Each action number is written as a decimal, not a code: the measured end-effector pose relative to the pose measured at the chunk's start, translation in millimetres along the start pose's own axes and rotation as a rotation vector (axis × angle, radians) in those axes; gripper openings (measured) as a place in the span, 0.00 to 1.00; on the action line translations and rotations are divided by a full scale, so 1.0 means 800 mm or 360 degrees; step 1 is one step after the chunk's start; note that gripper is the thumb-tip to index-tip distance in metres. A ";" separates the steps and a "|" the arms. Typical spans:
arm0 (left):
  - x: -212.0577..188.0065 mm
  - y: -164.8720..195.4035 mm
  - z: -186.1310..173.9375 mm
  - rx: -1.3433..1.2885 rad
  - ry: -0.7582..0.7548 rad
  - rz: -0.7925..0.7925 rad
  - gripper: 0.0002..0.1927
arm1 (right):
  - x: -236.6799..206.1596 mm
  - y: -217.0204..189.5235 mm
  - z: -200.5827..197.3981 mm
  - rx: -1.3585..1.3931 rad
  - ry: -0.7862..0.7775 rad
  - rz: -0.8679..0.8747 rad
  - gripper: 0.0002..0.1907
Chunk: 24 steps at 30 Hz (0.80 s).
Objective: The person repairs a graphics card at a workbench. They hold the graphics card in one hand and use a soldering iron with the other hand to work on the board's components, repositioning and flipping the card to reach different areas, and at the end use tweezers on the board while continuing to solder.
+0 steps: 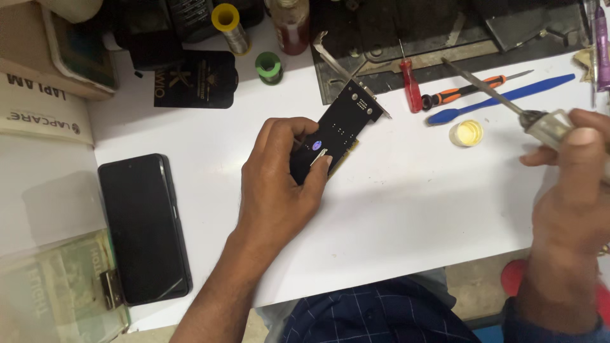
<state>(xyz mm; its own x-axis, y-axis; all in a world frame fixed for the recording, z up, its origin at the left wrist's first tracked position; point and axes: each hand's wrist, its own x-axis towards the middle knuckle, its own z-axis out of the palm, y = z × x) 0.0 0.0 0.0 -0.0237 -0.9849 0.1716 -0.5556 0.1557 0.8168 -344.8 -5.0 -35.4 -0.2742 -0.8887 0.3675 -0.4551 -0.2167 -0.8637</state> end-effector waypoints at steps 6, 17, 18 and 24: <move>0.001 -0.002 0.001 0.0012 0.0005 0.0047 0.18 | -0.021 0.011 0.005 -0.0068 0.0001 0.0039 0.23; 0.001 -0.001 0.003 -0.0004 0.0001 0.0045 0.18 | -0.023 0.021 -0.006 -0.0174 -0.0013 0.0091 0.23; 0.001 0.000 0.001 -0.0002 0.0000 0.0030 0.18 | -0.022 0.021 -0.004 -0.0158 -0.0007 0.0096 0.23; 0.002 0.000 0.002 0.0013 0.0006 0.0085 0.19 | -0.020 0.007 0.002 -0.0216 0.0025 0.0074 0.22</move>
<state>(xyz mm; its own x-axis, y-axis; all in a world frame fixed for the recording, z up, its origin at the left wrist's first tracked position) -1.0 -1.9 -0.5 -0.0500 -0.9749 0.2168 -0.5606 0.2071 0.8018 -341.4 7.5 -46.9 -0.3102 -0.8899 0.3345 -0.5517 -0.1180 -0.8256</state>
